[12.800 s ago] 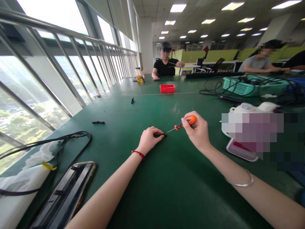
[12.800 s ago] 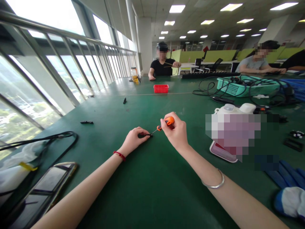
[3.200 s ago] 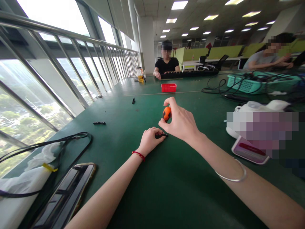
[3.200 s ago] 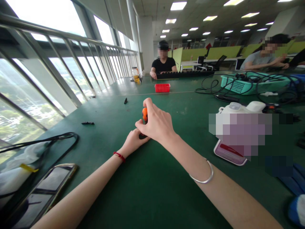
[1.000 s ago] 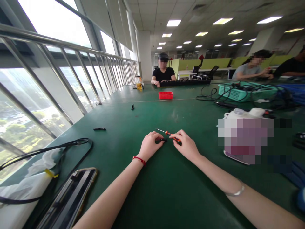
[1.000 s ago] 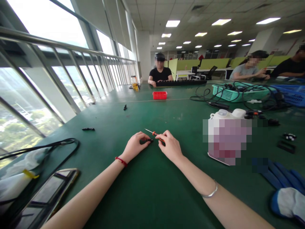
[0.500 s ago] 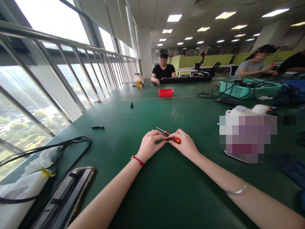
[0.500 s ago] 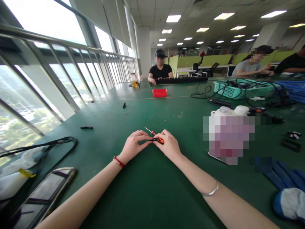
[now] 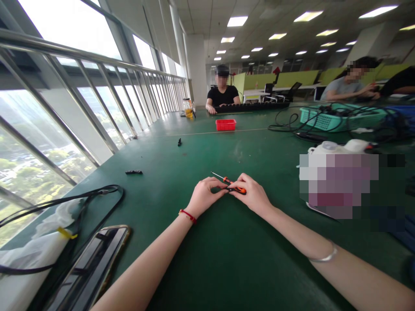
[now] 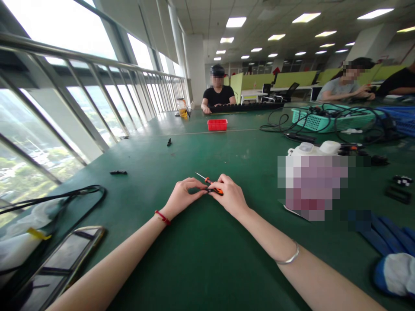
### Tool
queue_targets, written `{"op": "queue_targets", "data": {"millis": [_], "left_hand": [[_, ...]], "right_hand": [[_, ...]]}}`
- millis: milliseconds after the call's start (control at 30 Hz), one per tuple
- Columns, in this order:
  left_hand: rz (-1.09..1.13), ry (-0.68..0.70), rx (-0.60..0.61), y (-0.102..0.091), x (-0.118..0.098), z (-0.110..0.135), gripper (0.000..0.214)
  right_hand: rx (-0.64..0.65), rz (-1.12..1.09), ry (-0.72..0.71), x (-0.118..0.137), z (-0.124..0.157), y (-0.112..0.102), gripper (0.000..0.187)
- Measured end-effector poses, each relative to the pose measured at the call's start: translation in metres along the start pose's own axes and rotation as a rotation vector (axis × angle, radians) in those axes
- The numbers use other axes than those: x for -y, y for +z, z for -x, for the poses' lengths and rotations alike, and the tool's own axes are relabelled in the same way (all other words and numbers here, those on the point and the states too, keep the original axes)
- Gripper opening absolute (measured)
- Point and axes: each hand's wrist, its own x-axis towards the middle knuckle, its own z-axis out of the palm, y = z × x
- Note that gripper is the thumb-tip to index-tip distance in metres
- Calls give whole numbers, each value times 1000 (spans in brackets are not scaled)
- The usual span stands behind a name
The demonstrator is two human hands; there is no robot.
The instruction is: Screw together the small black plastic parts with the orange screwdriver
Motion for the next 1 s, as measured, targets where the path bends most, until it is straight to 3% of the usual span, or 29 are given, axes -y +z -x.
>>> {"op": "queue_targets", "data": {"millis": [300,567,800,1000], "left_hand": [[-380,248,54,0,-6,1,28],[-583,366,58,-1,-11,2,28],[-415,390,-49,0,-5,2,19],[-169,269,-83,-1,-1,1,14]], "right_hand": [[12,-57,50,-1,0,1,14],[23,-30,69,3,0,0,13],[-12,-86,12,-3,1,4,13],[-30,-121,-5,-6,1,3,15]]}}
